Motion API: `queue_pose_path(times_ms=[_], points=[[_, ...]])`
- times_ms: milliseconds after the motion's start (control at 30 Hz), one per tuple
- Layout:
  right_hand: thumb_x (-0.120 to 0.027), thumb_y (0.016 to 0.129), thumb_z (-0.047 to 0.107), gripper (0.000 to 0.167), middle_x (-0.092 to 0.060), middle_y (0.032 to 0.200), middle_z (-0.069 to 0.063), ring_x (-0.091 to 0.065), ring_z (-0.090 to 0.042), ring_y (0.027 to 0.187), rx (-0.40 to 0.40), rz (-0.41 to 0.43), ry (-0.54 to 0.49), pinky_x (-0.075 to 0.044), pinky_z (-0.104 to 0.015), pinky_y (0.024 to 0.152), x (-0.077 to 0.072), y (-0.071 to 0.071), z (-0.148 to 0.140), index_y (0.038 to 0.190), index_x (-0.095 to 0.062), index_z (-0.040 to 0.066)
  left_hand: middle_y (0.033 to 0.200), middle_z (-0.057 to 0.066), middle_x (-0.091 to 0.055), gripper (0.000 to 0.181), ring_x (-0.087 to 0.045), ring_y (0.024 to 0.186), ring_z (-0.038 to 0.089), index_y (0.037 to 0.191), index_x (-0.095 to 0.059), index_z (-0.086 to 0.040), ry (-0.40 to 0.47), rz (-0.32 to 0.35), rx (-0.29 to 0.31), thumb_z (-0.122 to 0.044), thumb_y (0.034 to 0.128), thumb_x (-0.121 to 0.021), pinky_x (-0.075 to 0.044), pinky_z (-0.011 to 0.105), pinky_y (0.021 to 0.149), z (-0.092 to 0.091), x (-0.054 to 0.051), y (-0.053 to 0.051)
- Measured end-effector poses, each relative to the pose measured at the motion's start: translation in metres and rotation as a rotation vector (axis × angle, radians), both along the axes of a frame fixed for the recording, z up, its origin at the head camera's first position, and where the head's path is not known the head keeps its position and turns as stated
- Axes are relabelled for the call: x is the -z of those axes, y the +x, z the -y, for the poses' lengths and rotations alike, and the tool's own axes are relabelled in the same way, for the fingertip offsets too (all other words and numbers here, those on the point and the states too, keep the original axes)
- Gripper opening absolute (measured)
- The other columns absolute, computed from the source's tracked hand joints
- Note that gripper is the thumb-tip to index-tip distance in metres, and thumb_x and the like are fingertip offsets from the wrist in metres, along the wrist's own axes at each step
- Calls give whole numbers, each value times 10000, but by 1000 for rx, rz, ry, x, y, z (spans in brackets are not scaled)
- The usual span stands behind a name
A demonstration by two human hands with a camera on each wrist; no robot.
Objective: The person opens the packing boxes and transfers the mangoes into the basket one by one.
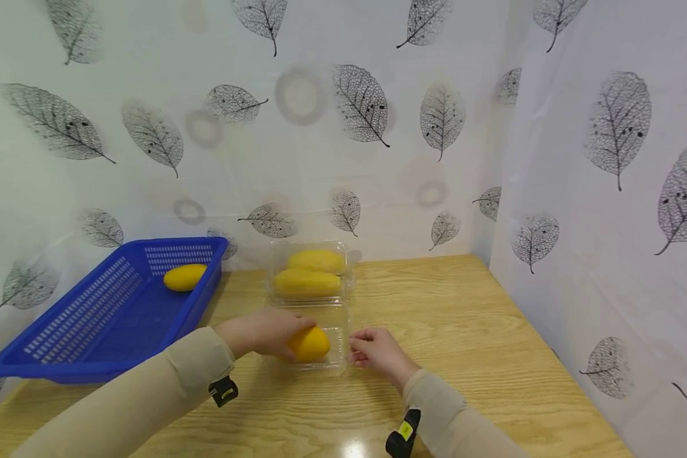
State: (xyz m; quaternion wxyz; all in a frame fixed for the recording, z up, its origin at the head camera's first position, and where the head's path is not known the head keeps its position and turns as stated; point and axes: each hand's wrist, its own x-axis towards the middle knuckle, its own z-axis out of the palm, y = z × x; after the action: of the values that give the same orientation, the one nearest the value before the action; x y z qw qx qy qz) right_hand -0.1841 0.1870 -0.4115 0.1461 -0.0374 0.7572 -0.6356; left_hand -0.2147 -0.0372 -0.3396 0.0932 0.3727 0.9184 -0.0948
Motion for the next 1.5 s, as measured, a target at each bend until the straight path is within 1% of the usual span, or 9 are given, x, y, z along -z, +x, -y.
queue_pose_path(times_ms=[167,400,667,833,1033,1167,1267,1400,1500], points=[[-475,957,58,306,-620,891,-147,-603,-131,707,-7,1,2,-531,-263,652,-1,1,0,1153,-502,-176,1073,2,-626,558,-590,941,169,1259,-535,-171,-4,-19,12,-309,759,-739,-480,339,831,3,-4,2],[-477,960,70,312,-605,893,-143,-607,-141,719,-16,10,-1,-530,-264,658,-2,-1,2,1159,-501,-169,1052,-4,-627,559,-589,913,165,1252,-540,-170,2,-18,-2,-298,750,-752,-481,343,830,7,-12,5],[-477,960,77,328,-595,894,-134,-605,-134,721,-25,8,-16,-528,-262,666,-4,0,3,1167,-487,-177,1033,-11,-620,561,-593,913,170,1209,-536,-188,4,-38,19,-325,723,-778,-487,344,813,15,-12,3],[-504,956,107,342,-587,883,-128,-608,-144,727,-24,11,-18,-535,-290,692,-4,-2,3,1161,-499,-167,1019,-7,-618,556,-588,899,168,1200,-541,-183,34,-29,12,-311,718,-786,-484,344,815,19,-14,5],[-510,958,124,337,-589,892,-133,-606,-155,732,-20,21,-2,-536,-302,691,-3,-2,3,1154,-515,-150,1032,5,-622,554,-587,899,173,1216,-543,-168,36,-26,9,-300,730,-774,-482,343,827,24,-23,10],[-508,959,128,338,-586,895,-135,-602,-151,727,-19,16,3,-536,-308,693,-3,-1,3,1156,-515,-147,1064,10,-622,562,-588,924,178,1230,-545,-151,38,-38,11,-303,736,-767,-477,342,847,27,-30,13],[-506,959,124,338,-587,893,-136,-604,-147,725,-22,10,5,-536,-308,695,-4,-1,3,1157,-515,-150,1071,13,-622,549,-588,924,182,1226,-550,-144,49,-31,3,-300,744,-761,-475,347,852,29,-34,15],[-505,958,118,333,-591,891,-133,-608,-141,725,-24,9,11,-535,-296,690,-4,-1,3,1153,-518,-152,1086,20,-624,542,-587,933,192,1222,-556,-141,64,-11,-7,-292,743,-761,-474,360,853,35,-37,18],[-505,958,117,329,-592,892,-132,-609,-141,726,-25,9,13,-534,-287,684,-3,-1,3,1149,-520,-151,1102,20,-621,543,-587,946,197,1222,-553,-146,63,-11,-11,-292,742,-762,-476,368,848,41,-38,18]])
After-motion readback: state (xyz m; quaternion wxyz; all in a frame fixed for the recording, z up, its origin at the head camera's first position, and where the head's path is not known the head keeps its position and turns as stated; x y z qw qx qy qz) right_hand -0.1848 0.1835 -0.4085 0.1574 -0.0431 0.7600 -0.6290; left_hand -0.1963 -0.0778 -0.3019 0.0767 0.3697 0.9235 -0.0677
